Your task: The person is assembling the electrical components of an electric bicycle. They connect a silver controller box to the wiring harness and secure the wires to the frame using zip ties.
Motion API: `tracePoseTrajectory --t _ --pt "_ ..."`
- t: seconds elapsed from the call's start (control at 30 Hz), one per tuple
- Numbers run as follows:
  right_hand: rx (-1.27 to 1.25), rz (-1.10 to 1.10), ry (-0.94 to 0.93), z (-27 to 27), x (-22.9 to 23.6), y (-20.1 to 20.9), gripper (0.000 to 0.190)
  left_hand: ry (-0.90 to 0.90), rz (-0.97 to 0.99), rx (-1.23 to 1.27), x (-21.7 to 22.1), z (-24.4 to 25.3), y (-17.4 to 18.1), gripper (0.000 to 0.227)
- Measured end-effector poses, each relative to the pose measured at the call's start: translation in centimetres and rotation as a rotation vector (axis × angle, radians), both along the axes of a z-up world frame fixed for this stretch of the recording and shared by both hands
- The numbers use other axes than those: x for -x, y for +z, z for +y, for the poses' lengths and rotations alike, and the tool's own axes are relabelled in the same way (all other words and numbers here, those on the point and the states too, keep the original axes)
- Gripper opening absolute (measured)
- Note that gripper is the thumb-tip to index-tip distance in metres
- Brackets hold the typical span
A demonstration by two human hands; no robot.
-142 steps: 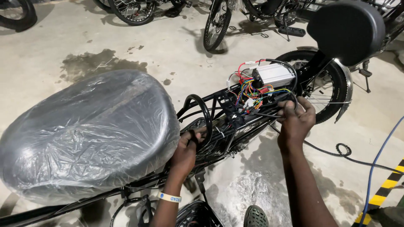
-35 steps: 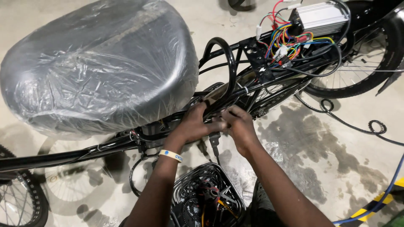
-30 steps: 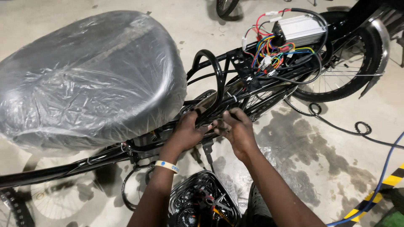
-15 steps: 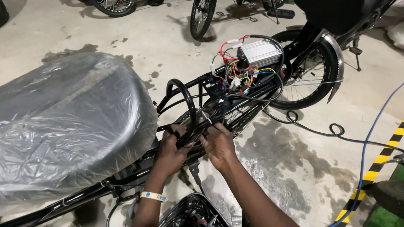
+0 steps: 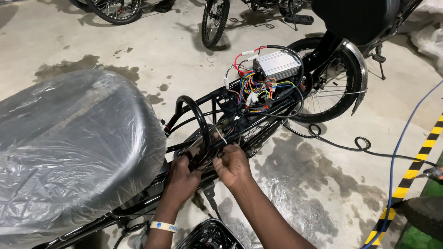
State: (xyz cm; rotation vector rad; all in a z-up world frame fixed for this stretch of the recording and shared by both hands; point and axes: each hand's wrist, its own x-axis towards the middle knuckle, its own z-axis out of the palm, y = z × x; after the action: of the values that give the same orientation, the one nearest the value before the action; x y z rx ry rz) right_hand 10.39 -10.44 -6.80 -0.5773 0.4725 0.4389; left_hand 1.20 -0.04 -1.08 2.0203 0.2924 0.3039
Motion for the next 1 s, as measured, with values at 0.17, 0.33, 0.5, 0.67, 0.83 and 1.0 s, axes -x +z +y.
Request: tracePoseTrajectory --t 0.17,0.33,0.5,0.67,0.83,1.0 --pt "0.003 0.048 -0.046 0.9 2.0 4.9 0.029 0.130 -0.067 -0.148 -0.4 -0.3 -0.6 0.017" --pt "0.371 -0.174 0.080 1.0 4.1 3.3 0.041 0.174 -0.040 -0.169 -0.8 0.9 -3.5 0.033" --pt "0.384 -0.280 0.050 0.6 1.7 1.0 0.026 0.091 0.057 -0.107 -0.1 1.5 -2.4 0.054" --pt "0.340 -0.382 0.111 0.0 1.2 1.1 0.022 -0.126 0.199 0.122 0.6 1.7 1.8 0.059" --pt "0.352 -0.518 0.235 -0.8 2.8 3.1 0.009 -0.146 0.193 0.211 1.3 1.5 2.8 0.055" --pt "0.248 -0.565 0.285 -1.7 1.7 0.1 0.007 -0.159 0.228 0.297 1.6 1.8 2.9 0.058"
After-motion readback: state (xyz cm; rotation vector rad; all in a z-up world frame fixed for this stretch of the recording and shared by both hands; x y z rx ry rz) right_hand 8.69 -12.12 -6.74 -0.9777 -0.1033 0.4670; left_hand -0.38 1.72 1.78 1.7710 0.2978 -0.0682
